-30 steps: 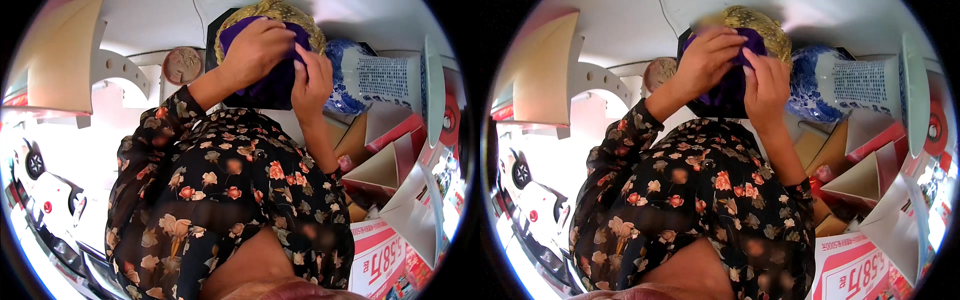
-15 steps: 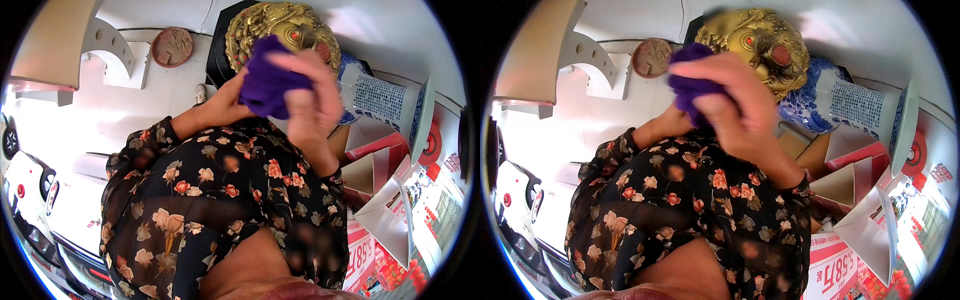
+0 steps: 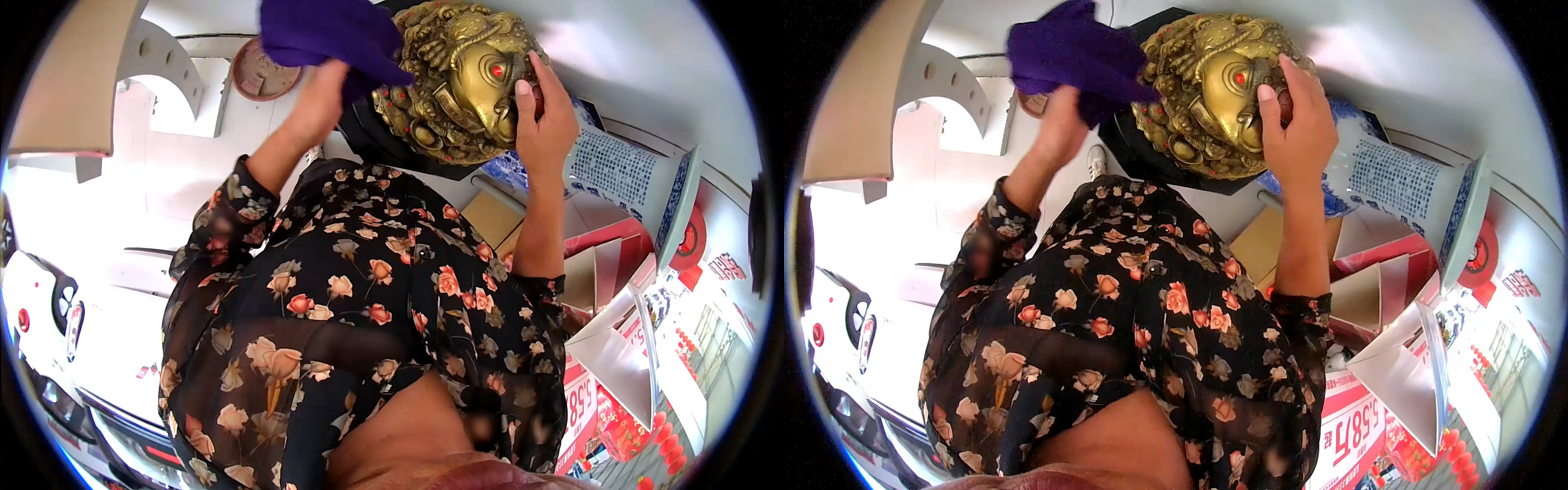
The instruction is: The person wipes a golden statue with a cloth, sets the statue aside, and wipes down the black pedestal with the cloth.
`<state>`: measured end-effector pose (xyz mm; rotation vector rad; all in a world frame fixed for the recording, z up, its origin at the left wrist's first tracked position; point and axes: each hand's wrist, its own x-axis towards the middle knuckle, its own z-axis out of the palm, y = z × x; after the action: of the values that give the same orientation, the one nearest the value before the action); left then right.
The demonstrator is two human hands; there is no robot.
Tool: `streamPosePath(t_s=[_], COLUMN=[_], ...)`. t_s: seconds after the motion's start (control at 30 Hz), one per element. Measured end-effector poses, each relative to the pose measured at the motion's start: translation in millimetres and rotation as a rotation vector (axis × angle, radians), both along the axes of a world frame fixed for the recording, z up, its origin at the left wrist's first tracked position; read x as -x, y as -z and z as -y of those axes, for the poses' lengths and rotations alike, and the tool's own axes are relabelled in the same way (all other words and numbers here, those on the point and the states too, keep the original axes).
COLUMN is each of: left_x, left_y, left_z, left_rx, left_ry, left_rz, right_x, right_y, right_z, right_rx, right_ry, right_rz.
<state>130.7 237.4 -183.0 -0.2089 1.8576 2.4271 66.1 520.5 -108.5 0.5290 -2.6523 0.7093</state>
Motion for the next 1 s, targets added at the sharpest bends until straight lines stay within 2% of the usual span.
streamPosePath(t_s=[0.07,0.13,0.2,0.27,0.3,0.33,0.43,0.63,0.83,1.0], left_x=[10,34,84,128,155,163,225,266,269,257], left_y=[-15,-17,2,12,26,-10,32,67,82,104], left_z=[-27,-56,-83,-86,-83,-85,-85,-97,-93,-61], left_rx=[0.143,0.301,0.698,0.952,1.15,0.837,1.012,1.049,0.985,0.883], left_ry=[0.128,0.262,0.049,0.163,0.324,0.412,0.576,0.705,0.724,0.618], left_rz=[0.039,-0.242,-0.84,-0.699,-0.654,-0.202,-0.31,-0.392,-0.459,-0.542], right_x=[1,3,4,5,3,1,1,1,-2,-3], right_y=[6,11,13,10,10,10,10,10,11,12], right_z=[-1,-3,-4,-2,-1,0,4,5,8,9], right_rx=[0.018,0.04,0.055,0.045,0.042,0.038,0.031,0.034,0.08,0.103], right_ry=[0.008,-0.001,-0.014,-0.032,-0.04,-0.034,-0.034,-0.024,0.001,0.052], right_rz=[-0.026,-0.064,-0.09,-0.101,-0.098,-0.096,-0.104,-0.096,-0.089,-0.065])
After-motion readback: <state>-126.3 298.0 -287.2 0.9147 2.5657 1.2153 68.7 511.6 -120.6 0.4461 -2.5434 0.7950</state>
